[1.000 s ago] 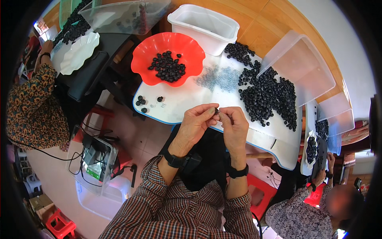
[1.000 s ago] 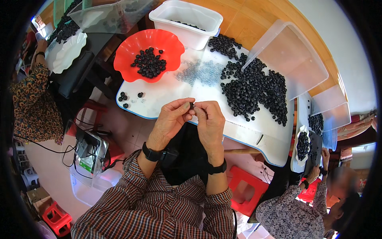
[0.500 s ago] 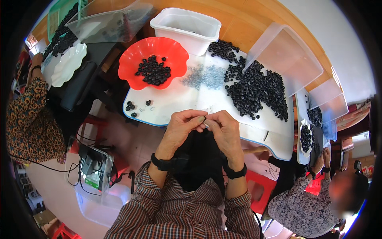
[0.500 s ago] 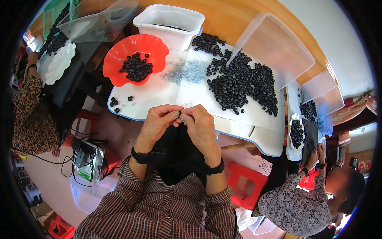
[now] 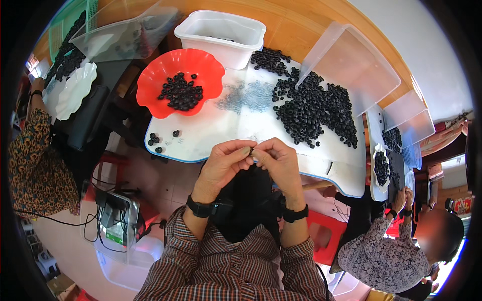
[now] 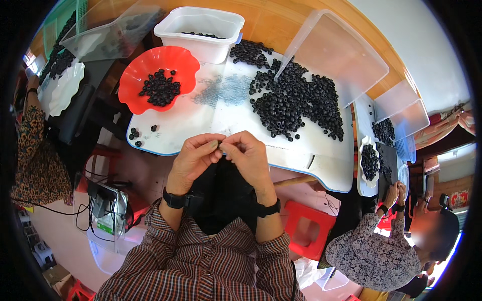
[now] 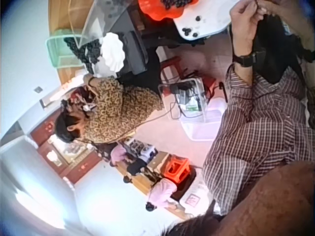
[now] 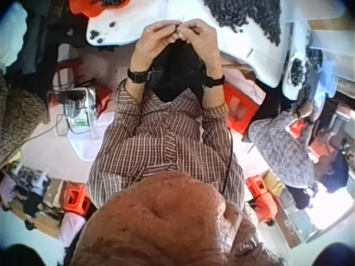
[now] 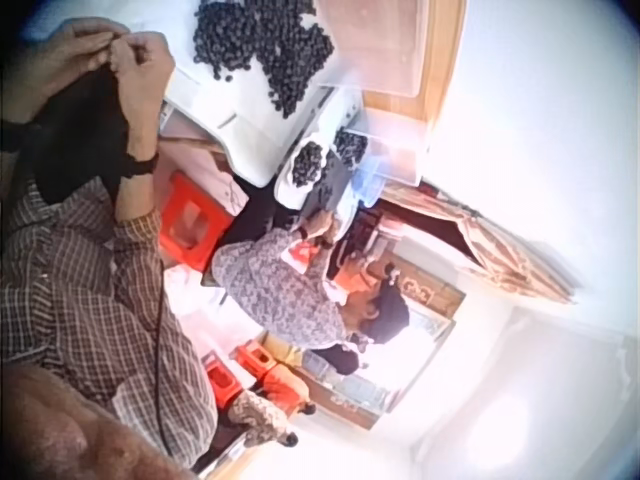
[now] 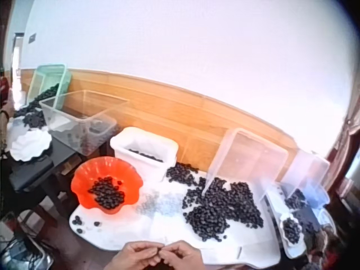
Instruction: Sorting and inspecting small black plastic-like components on a workstation.
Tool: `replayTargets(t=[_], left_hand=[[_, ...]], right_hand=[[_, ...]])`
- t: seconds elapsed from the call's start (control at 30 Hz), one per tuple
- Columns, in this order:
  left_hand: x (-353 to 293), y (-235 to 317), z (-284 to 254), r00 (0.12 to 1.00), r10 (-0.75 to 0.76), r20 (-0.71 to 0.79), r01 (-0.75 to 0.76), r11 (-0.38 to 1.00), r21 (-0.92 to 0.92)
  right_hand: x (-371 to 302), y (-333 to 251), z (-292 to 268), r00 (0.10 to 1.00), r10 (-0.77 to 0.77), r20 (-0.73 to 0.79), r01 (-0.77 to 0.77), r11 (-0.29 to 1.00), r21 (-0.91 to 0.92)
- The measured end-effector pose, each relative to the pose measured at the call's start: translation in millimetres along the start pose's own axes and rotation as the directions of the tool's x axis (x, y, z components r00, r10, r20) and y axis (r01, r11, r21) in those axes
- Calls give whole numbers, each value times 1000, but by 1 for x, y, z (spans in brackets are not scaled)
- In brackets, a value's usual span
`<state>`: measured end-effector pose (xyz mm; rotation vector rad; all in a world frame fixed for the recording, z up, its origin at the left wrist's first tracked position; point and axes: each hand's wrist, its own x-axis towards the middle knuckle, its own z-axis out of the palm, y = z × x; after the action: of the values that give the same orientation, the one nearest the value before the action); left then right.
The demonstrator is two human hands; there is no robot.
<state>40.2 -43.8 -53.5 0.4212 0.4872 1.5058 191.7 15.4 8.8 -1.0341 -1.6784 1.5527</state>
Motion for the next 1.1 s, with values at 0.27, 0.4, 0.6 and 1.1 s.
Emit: replayTargets(t=[0.27, 0.4, 0.6, 1.1], left_hand=[[9, -8, 4, 995, -9, -102, 5, 999, -45], [12, -10, 4, 994, -1, -114, -2, 1000, -31], [11, -10, 5, 992, -6, -127, 5, 1000, -5], [9, -9, 6, 992, 20, -127, -20, 1000, -1]], right_hand=[[23, 23, -40, 837, -388, -387, 143, 837, -529], [41, 23, -40, 798, -561, -219, 173, 562, -809], [63, 33, -35, 878, -453, -155, 53, 414, -909], [56, 38, -25, 871, -470, -141, 110, 466, -878]])
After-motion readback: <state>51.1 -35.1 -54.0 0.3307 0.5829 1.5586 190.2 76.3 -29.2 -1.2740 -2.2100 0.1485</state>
